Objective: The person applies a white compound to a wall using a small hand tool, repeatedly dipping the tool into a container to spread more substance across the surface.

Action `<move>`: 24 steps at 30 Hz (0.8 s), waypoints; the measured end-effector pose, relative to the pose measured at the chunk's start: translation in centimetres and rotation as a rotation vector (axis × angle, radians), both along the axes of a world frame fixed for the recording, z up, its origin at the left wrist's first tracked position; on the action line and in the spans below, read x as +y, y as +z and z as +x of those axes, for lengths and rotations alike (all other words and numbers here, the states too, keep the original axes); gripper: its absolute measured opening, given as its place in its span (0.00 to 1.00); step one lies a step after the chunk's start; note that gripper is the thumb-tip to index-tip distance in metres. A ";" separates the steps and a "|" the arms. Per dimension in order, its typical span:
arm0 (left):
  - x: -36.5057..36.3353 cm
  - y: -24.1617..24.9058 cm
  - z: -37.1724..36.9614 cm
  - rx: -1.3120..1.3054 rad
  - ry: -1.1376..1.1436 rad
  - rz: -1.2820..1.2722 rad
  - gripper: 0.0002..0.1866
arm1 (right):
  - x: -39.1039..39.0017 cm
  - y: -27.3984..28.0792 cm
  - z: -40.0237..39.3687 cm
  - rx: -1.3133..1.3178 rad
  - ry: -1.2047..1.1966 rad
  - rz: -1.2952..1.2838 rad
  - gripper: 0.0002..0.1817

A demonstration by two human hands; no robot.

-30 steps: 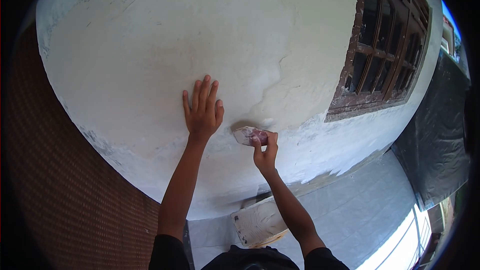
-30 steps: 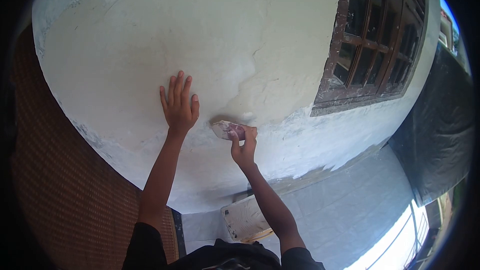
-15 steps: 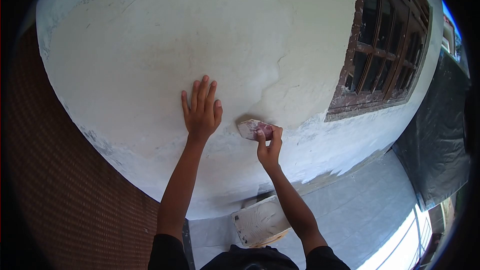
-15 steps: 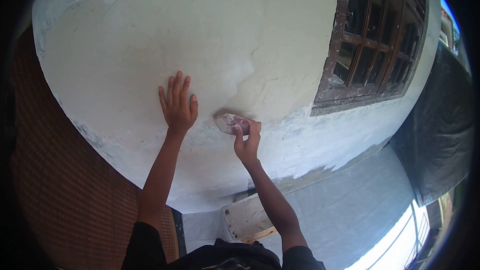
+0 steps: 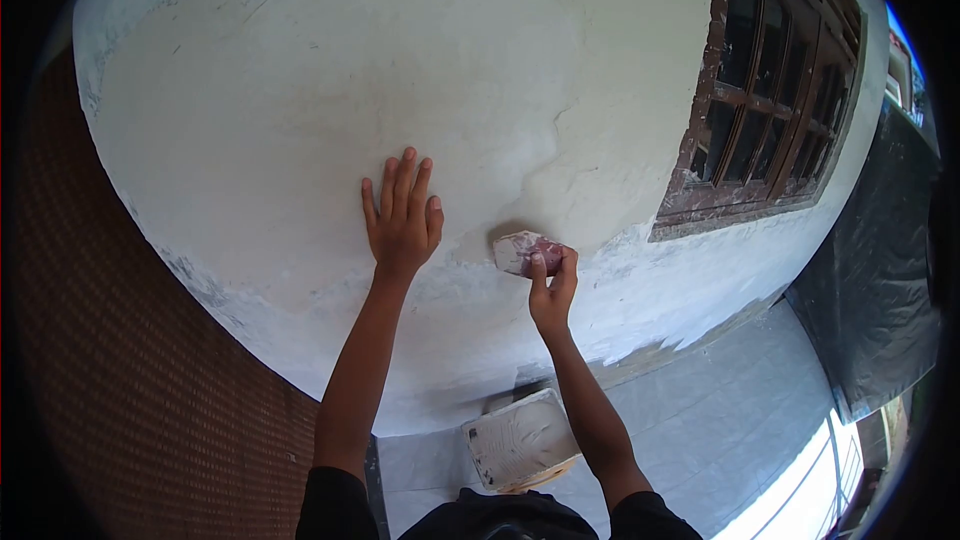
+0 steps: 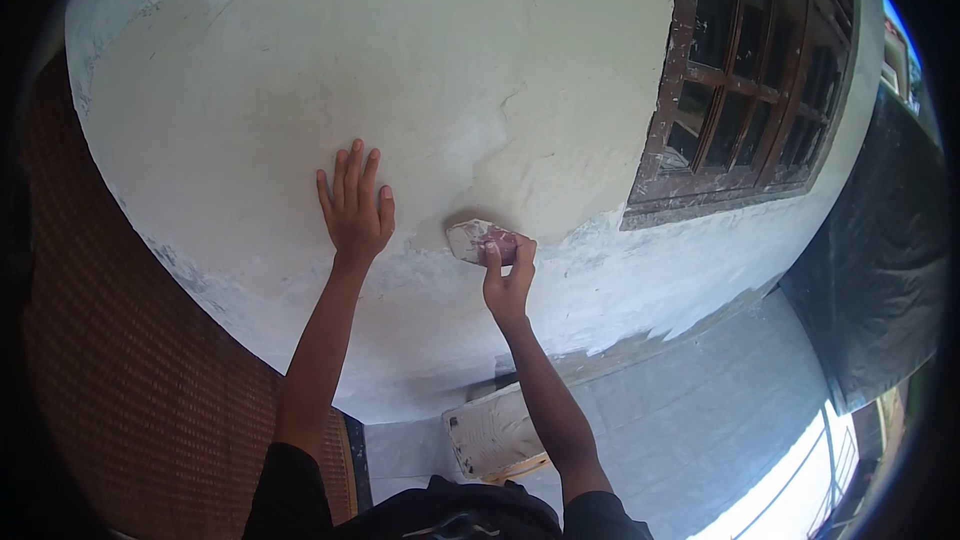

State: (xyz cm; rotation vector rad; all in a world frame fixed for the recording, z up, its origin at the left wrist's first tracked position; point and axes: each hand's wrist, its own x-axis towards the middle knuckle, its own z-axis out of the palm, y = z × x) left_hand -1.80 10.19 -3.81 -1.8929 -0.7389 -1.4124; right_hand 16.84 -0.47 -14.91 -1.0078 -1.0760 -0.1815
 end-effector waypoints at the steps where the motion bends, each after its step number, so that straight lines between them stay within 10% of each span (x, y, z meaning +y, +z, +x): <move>1: 0.1 0.1 -0.1 0.001 0.001 -0.006 0.25 | 0.6 -0.3 -0.7 -0.063 -0.017 -0.002 0.14; 8: 0.1 0.0 -0.1 0.000 0.009 0.014 0.25 | -0.6 1.6 4.8 0.553 0.038 0.184 0.15; 16: -0.1 0.0 0.0 -0.035 0.021 0.012 0.24 | 0.1 -1.4 0.7 -0.200 -0.132 -0.126 0.16; 20: 0.1 0.1 -0.1 -0.004 0.024 0.012 0.25 | -0.1 0.5 2.9 0.521 -0.074 0.119 0.16; 24: 0.0 0.1 0.0 -0.009 0.011 0.006 0.24 | -0.5 0.2 2.1 0.415 0.002 0.153 0.14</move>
